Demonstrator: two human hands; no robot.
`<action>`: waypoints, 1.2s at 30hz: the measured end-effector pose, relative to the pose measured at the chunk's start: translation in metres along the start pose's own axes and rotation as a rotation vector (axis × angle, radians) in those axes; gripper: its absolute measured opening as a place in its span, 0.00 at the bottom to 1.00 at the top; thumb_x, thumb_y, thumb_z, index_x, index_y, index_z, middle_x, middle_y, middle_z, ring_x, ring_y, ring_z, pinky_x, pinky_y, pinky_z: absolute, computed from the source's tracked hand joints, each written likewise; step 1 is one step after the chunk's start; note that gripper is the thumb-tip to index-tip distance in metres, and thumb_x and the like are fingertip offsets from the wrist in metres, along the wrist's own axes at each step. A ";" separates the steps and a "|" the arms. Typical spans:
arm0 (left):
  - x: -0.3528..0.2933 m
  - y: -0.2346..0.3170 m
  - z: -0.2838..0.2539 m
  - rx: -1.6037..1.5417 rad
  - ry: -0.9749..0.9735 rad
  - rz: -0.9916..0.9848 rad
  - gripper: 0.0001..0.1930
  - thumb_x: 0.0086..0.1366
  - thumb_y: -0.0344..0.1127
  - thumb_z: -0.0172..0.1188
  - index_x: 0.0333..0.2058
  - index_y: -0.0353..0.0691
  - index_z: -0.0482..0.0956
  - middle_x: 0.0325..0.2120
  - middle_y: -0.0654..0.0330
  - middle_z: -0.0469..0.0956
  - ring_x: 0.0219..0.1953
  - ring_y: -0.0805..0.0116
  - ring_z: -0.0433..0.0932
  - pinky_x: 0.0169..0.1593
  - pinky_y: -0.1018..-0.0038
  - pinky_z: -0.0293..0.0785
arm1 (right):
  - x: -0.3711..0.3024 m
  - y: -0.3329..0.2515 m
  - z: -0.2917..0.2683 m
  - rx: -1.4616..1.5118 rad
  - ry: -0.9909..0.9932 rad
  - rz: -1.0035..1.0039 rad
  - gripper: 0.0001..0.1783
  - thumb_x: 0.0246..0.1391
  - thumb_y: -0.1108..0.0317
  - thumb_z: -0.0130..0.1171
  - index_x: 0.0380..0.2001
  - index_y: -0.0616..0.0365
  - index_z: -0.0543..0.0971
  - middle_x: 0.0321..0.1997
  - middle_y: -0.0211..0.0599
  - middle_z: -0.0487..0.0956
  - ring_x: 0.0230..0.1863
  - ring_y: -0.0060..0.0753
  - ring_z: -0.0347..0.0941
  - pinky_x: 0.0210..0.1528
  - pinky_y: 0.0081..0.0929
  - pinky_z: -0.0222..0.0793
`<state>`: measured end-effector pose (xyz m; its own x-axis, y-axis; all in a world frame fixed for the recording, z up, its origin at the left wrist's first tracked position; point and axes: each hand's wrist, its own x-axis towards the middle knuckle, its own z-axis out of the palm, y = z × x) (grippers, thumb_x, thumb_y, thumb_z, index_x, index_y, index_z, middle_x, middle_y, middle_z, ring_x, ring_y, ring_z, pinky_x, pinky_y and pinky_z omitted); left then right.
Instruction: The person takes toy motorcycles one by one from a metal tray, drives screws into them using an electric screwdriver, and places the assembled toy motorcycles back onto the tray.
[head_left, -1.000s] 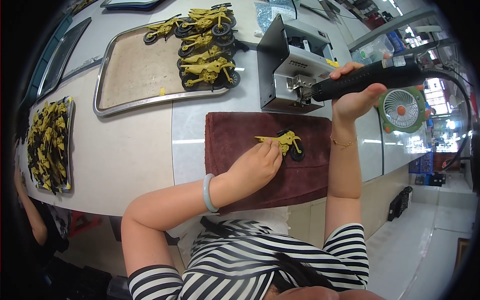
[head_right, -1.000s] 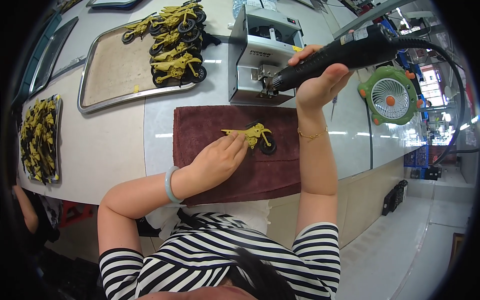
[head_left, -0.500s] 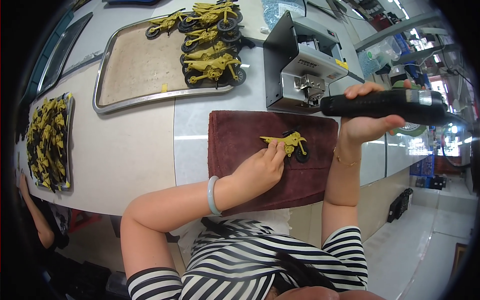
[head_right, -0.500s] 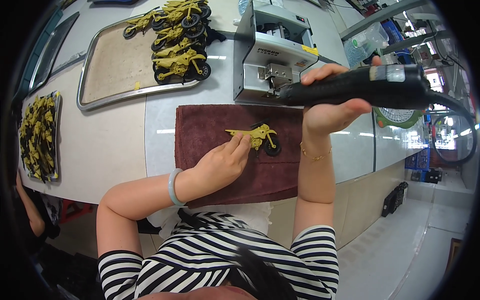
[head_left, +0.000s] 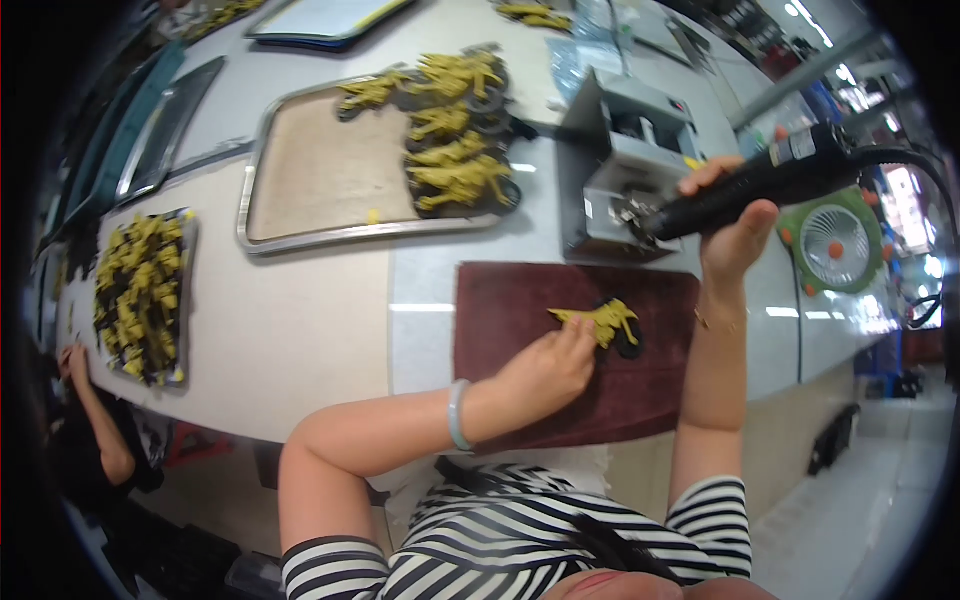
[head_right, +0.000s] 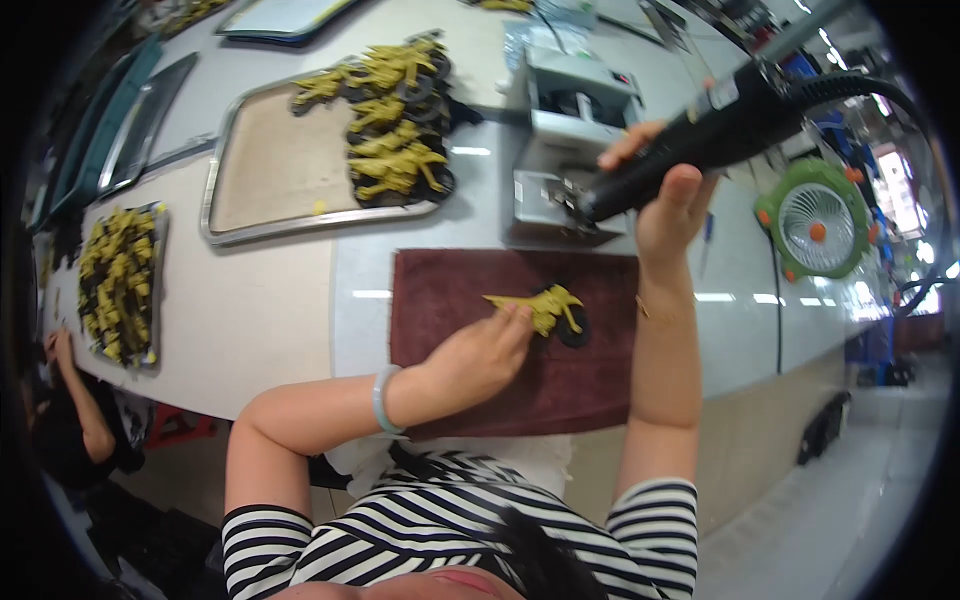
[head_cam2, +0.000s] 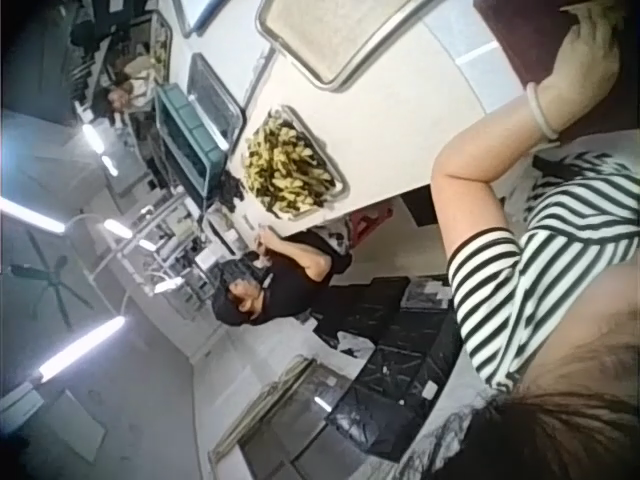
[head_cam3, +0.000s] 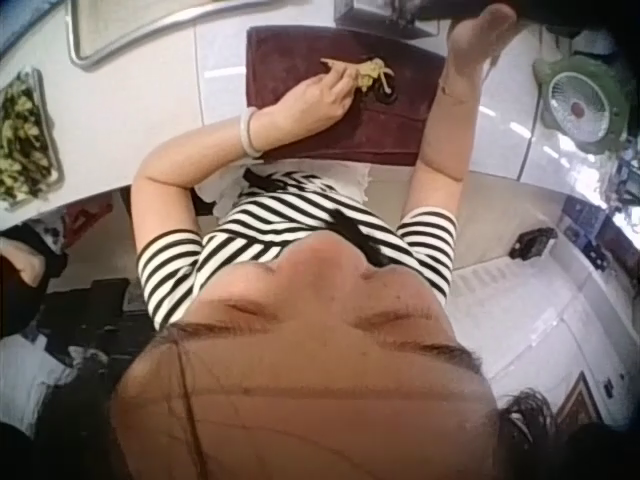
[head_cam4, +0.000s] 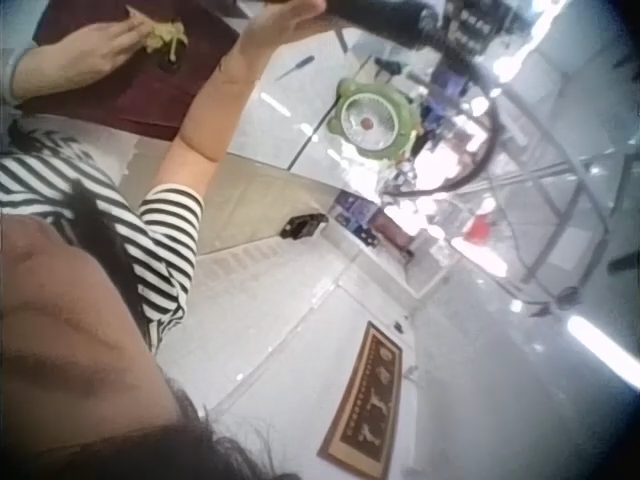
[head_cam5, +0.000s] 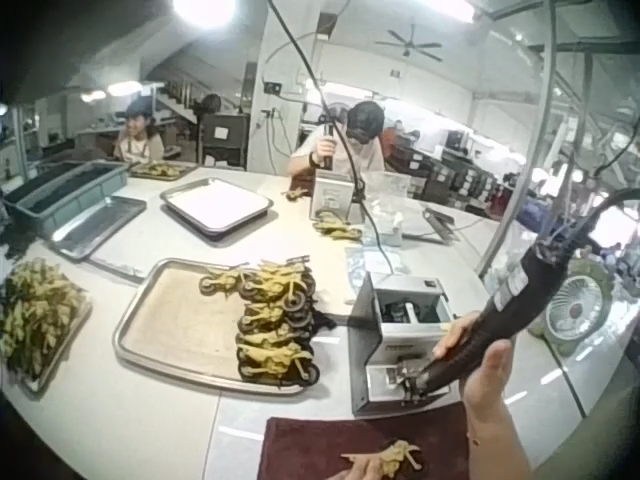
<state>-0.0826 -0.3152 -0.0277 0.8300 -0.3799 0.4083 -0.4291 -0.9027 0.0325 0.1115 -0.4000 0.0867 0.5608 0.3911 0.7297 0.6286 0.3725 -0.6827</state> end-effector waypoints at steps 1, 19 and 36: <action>-0.001 0.001 0.000 -0.030 0.008 0.006 0.17 0.51 0.33 0.48 0.37 0.27 0.74 0.44 0.43 0.69 0.45 0.55 0.71 0.40 0.76 0.73 | -0.002 0.001 0.001 -0.066 0.091 0.012 0.42 0.51 0.38 0.47 0.55 0.61 0.51 0.25 0.39 0.71 0.24 0.29 0.70 0.32 0.24 0.67; 0.007 -0.007 0.001 -0.278 0.124 0.005 0.14 0.51 0.33 0.48 0.35 0.29 0.70 0.40 0.49 0.67 0.45 0.57 0.67 0.54 0.66 0.62 | -0.006 0.000 -0.004 0.114 0.009 0.108 0.53 0.43 0.28 0.45 0.61 0.55 0.44 0.24 0.34 0.65 0.21 0.24 0.63 0.28 0.22 0.61; 0.002 0.012 0.009 -0.022 0.000 0.014 0.22 0.53 0.33 0.46 0.45 0.23 0.69 0.47 0.42 0.67 0.49 0.53 0.69 0.52 0.72 0.66 | -0.032 -0.024 0.013 0.050 0.247 0.177 0.53 0.44 0.27 0.42 0.60 0.58 0.47 0.22 0.37 0.68 0.19 0.27 0.66 0.25 0.23 0.66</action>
<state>-0.0830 -0.3283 -0.0346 0.8239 -0.3924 0.4090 -0.4484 -0.8926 0.0468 0.0716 -0.4099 0.0793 0.7771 0.2400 0.5818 0.4855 0.3598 -0.7968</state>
